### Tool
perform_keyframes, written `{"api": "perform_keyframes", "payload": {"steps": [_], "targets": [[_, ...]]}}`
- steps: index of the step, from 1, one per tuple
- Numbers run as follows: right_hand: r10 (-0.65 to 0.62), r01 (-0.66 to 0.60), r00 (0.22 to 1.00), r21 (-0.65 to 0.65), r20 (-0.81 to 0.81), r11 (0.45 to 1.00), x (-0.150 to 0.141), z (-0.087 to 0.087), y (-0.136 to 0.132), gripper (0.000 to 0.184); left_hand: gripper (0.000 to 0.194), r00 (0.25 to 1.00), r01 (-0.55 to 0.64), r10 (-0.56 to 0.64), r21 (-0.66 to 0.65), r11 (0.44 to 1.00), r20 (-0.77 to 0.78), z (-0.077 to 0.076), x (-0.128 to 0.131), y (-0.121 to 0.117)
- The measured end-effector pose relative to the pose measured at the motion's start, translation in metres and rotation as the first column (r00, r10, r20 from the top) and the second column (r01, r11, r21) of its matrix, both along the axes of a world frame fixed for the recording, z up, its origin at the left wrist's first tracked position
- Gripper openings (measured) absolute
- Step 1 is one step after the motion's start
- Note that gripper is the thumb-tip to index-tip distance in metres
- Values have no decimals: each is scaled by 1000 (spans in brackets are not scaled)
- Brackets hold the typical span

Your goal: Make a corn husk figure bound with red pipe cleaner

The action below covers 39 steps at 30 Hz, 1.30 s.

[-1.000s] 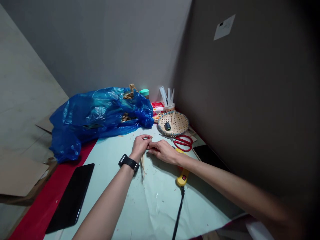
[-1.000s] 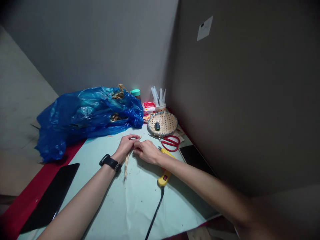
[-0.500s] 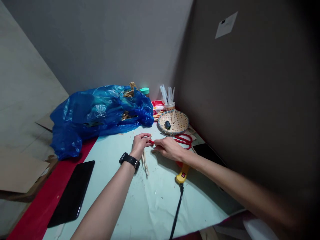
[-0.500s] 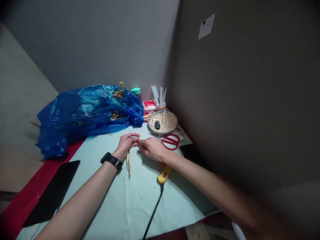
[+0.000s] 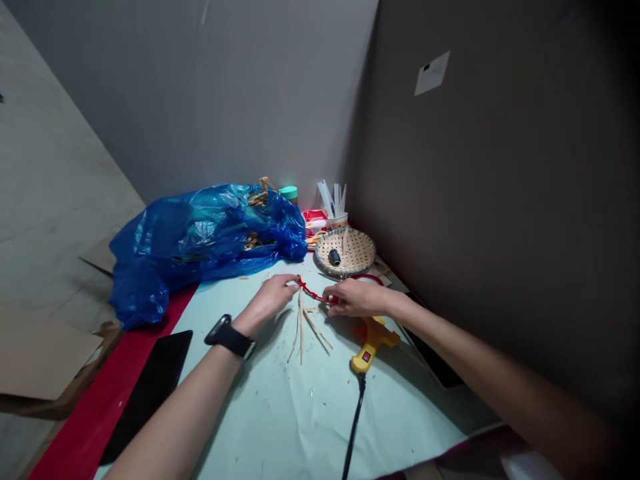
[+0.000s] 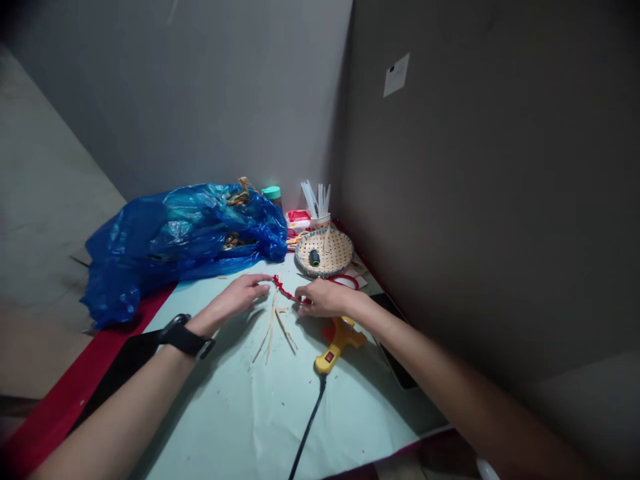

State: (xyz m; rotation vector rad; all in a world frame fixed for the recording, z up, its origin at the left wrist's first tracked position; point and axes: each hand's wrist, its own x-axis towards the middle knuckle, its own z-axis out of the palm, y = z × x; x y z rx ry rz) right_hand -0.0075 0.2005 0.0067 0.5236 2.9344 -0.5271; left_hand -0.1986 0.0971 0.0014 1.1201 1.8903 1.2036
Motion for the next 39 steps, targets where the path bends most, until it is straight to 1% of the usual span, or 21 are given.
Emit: {"api": "perform_keyframes", "payload": {"steps": [1, 2, 3, 4, 6, 8, 10, 13, 15, 17, 19, 20, 22, 25, 27, 29, 32, 34, 37, 38, 39], "targets": [[11, -11, 1000, -8, -12, 1000, 3, 4, 4, 23, 16, 997, 69, -70, -22, 997, -37, 12, -5, -5], [16, -16, 1000, -7, -25, 1000, 5, 7, 7, 23, 14, 976, 166, -173, -63, 984, -130, 23, -11, -10], [16, -16, 999, -3, -37, 1000, 6, 10, 9, 22, 16, 951, 221, -239, -108, 969, -197, 35, -17, -14], [11, -11, 999, 5, -52, 1000, 6, 12, 10, 22, 21, 931, 256, -285, -145, 956, -230, 45, -24, -17], [-6, 8, 997, 26, -75, 1000, 3, 14, 14, 23, 29, 919, 282, -325, -203, 938, -222, 62, -41, -22], [-32, 37, 995, 57, -94, 998, -4, 17, 19, 23, 32, 933, 261, -304, -218, 940, -193, 74, -63, -24], [-62, 75, 987, 81, -147, 994, -15, 21, 25, 21, 32, 948, 199, -238, -187, 962, -214, 83, -87, -25], [-53, 90, 955, 115, -293, 989, -44, 34, 32, 20, 27, 929, 60, -80, -66, 996, -362, 94, -121, -22], [-7, 74, 924, 161, -383, 984, -71, 45, 35, 23, 23, 864, -29, 44, 36, 999, -501, 98, -136, -17], [33, 72, 892, 214, -451, 974, -104, 56, 40, 26, 22, 762, -78, 146, 133, 988, -631, 99, -145, -10], [48, 92, 875, 263, -482, 960, -140, 64, 46, 30, 23, 653, -69, 199, 204, 977, -731, 95, -152, 0], [46, 105, 881, 290, -470, 951, -157, 67, 51, 32, 24, 604, -51, 209, 224, 973, -769, 91, -155, 6], [29, 123, 914, 345, -404, 931, -187, 66, 61, 34, 27, 520, -5, 201, 232, 973, -830, 81, -162, 17], [-2, 135, 949, 399, -316, 907, -217, 55, 76, 38, 30, 399, 51, 154, 189, 981, -904, 66, -171, 31], [-25, 156, 952, 411, -306, 898, -227, 45, 84, 35, 30, 341, 78, 127, 163, 984, -931, 59, -171, 36], [-50, 188, 947, 418, -318, 889, -229, 38, 89, 27, 31, 302, 75, 139, 169, 983, -943, 55, -168, 40], [-101, 263, 923, 420, -370, 868, -226, 35, 92, 24, 36, 228, 37, 166, 179, 983, -959, 52, -160, 44], [-152, 358, 875, 403, -459, 842, -223, 41, 95, 31, 45, 190, -13, 158, 159, 987, -969, 52, -154, 49], [-181, 480, 777, 381, -603, 790, -223, 56, 101, 42, 63, 191, -131, 115, 90, 987, -975, 54, -147, 60], [-175, 493, 767, 394, -617, 776, -224, 62, 104, 44, 65, 201, -166, 88, 54, 985, -976, 54, -145, 63], [-166, 490, 778, 420, -606, 764, -226, 67, 107, 45, 66, 212, -192, 58, 16, 981, -975, 55, -144, 66]]}}
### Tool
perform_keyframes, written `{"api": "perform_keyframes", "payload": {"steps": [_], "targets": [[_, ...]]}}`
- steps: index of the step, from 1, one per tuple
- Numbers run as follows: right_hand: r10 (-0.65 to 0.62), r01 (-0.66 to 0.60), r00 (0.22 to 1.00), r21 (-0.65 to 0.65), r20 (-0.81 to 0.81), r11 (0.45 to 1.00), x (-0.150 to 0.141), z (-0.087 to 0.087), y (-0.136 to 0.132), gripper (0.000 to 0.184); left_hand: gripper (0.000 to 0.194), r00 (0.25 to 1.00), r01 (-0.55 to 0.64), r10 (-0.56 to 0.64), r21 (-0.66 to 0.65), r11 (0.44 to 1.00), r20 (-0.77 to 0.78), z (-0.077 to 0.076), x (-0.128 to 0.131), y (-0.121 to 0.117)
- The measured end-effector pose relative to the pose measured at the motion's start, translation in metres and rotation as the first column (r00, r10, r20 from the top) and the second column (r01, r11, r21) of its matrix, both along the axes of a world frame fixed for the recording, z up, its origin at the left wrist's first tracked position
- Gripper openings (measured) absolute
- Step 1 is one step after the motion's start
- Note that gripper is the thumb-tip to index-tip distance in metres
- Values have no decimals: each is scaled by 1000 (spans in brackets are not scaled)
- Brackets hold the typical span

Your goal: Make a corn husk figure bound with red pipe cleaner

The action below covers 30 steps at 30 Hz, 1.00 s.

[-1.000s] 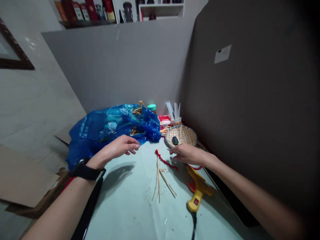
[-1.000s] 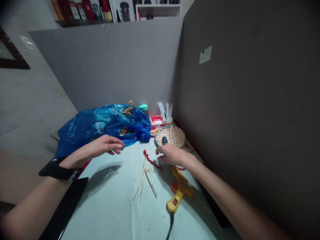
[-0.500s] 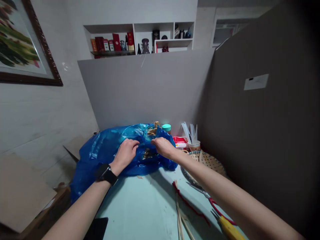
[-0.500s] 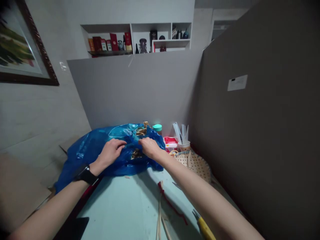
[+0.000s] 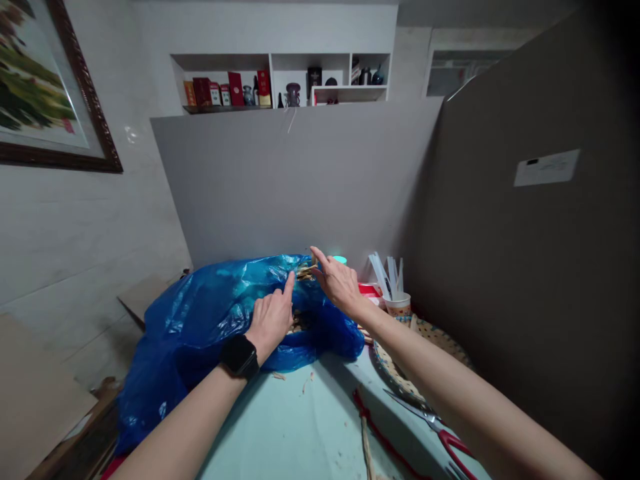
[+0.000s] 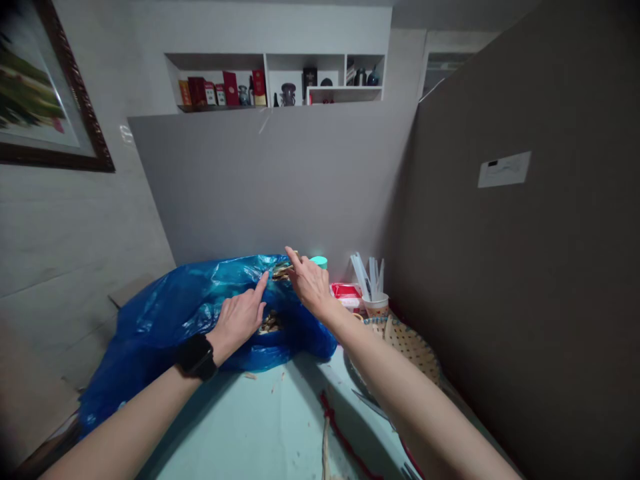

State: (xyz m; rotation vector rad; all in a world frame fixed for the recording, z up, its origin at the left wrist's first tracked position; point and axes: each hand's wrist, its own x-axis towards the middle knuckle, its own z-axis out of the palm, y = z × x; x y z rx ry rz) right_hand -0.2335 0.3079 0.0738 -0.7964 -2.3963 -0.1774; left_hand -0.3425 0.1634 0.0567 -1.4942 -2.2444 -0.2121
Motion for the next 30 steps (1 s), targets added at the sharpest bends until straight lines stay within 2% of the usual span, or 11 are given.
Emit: {"api": "perform_keyframes", "payload": {"steps": [2, 6, 9, 11, 12, 14, 16, 20, 24, 27, 30], "targets": [[-11, 8, 996, 36, 87, 999, -5, 8, 7, 39, 61, 1000, -16, 16, -55, 998, 13, 2, 3, 4], [4, -25, 981, 107, 193, 994, -13, 10, 17, 30, 29, 998, 57, -58, -53, 997, -20, 10, 8, 5], [51, -88, 977, 173, 206, 981, -10, 5, 19, 27, 29, 985, 133, -118, 112, 985, -129, 21, 7, 8], [101, -139, 974, 186, 201, 973, -6, -1, 17, 27, 29, 982, 124, -83, 245, 961, -172, 28, 4, 16], [126, -163, 972, 184, 199, 969, -3, -3, 15, 27, 31, 986, 97, -55, 271, 958, -157, 30, 1, 22], [164, -200, 963, 162, 213, 966, 2, -10, 11, 24, 32, 996, 47, -27, 241, 969, -88, 33, -5, 35], [163, -193, 956, 103, 244, 976, 5, -18, 8, 22, 24, 999, 51, -46, 178, 983, -28, 32, -13, 47], [114, -119, 953, 1, 280, 993, 6, -36, 6, 26, 21, 988, 152, -155, 157, 976, 11, 28, -22, 63], [89, -76, 958, -59, 273, 995, -3, -59, 7, 29, 24, 967, 233, -247, 183, 955, 60, 18, -8, 72], [76, -46, 958, -114, 276, 992, -8, -74, 10, 32, 24, 949, 274, -301, 229, 934, 93, -1, 19, 82], [63, -22, 958, -148, 279, 989, -1, -81, 14, 31, 21, 917, 329, -379, 304, 894, 122, -25, 45, 92]]}}
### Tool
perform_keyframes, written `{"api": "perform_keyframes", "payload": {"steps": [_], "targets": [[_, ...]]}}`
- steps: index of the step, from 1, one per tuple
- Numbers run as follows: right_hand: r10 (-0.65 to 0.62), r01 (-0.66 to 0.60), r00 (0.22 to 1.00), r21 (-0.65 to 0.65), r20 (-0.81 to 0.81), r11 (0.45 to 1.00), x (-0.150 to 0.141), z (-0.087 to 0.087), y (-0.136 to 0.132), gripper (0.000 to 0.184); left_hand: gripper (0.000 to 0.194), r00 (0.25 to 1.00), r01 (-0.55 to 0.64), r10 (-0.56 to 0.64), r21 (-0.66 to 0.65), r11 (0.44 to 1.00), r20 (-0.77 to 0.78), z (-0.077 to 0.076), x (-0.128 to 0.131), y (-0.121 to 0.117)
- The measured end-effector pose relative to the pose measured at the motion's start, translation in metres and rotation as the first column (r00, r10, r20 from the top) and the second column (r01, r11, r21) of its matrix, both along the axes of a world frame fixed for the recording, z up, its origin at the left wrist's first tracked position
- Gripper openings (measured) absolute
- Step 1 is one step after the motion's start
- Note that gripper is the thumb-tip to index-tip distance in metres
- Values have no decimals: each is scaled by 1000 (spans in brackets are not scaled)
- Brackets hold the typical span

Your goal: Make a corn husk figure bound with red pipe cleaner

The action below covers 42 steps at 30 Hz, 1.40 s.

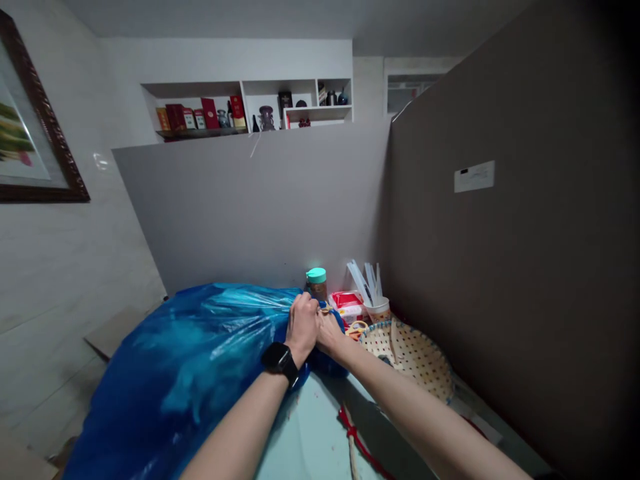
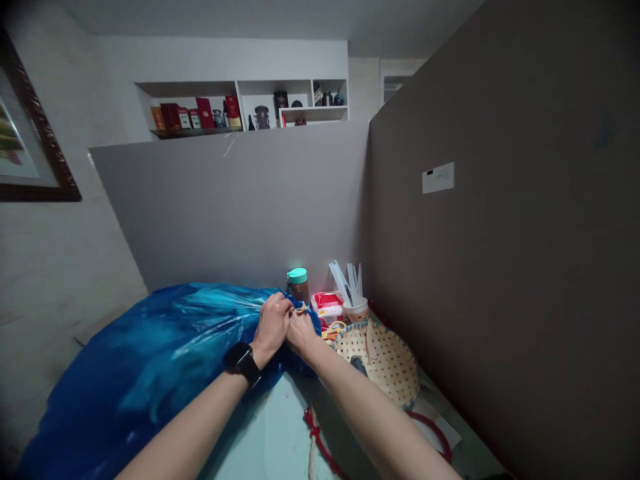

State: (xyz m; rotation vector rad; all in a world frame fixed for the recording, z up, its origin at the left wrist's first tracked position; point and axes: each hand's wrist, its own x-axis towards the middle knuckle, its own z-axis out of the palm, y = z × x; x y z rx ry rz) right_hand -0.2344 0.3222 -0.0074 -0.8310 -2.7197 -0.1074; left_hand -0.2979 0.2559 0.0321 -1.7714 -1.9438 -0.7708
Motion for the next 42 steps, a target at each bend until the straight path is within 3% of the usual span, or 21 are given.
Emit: {"api": "perform_keyframes", "payload": {"steps": [4, 9, 15, 17, 20, 25, 29, 33, 36, 39, 42], "targets": [[-50, 49, 998, -24, -30, 999, 25, 4, 0, 29, 25, 991, 105, -111, 79, 991, 73, -22, 4, 8], [-68, 64, 991, -38, -113, 997, 43, 18, -11, 29, 26, 969, 223, -232, 104, 969, 88, -34, -30, 1], [-125, 119, 968, -40, -216, 992, 71, 42, -8, 26, 25, 961, 237, -247, 88, 968, 124, -46, -58, 9], [-221, 204, 919, -85, -327, 975, 90, 54, -2, 29, 26, 961, 222, -232, 83, 972, 152, -49, -62, 20], [-345, 291, 757, -186, -555, 938, 121, 74, 4, 28, 25, 955, 202, -214, 77, 976, 205, -50, -65, 36], [-325, 172, 546, -276, -772, 945, 157, 94, 3, 26, 21, 930, 238, -243, 54, 970, 277, -48, -59, 40], [-359, 96, 497, -361, -790, 928, 169, 91, 6, 28, 20, 898, 348, -319, -44, 936, 304, -55, -50, 29], [-403, 59, 471, -428, -785, 902, 173, 86, 9, 29, 19, 890, 389, -327, -154, 908, 320, -58, -54, 38], [-426, 42, 433, -455, -794, 890, 178, 88, 5, 28, 17, 912, 347, -276, -211, 914, 304, -53, -58, 52], [-424, 48, 377, -440, -823, 897, 188, 95, -6, 28, 34, 943, 276, -213, -244, 929, 256, -50, -51, 53], [-412, 48, 410, -431, -814, 901, 200, 99, -16, 27, 36, 975, 170, -126, -243, 955, 185, -50, -35, 41]]}}
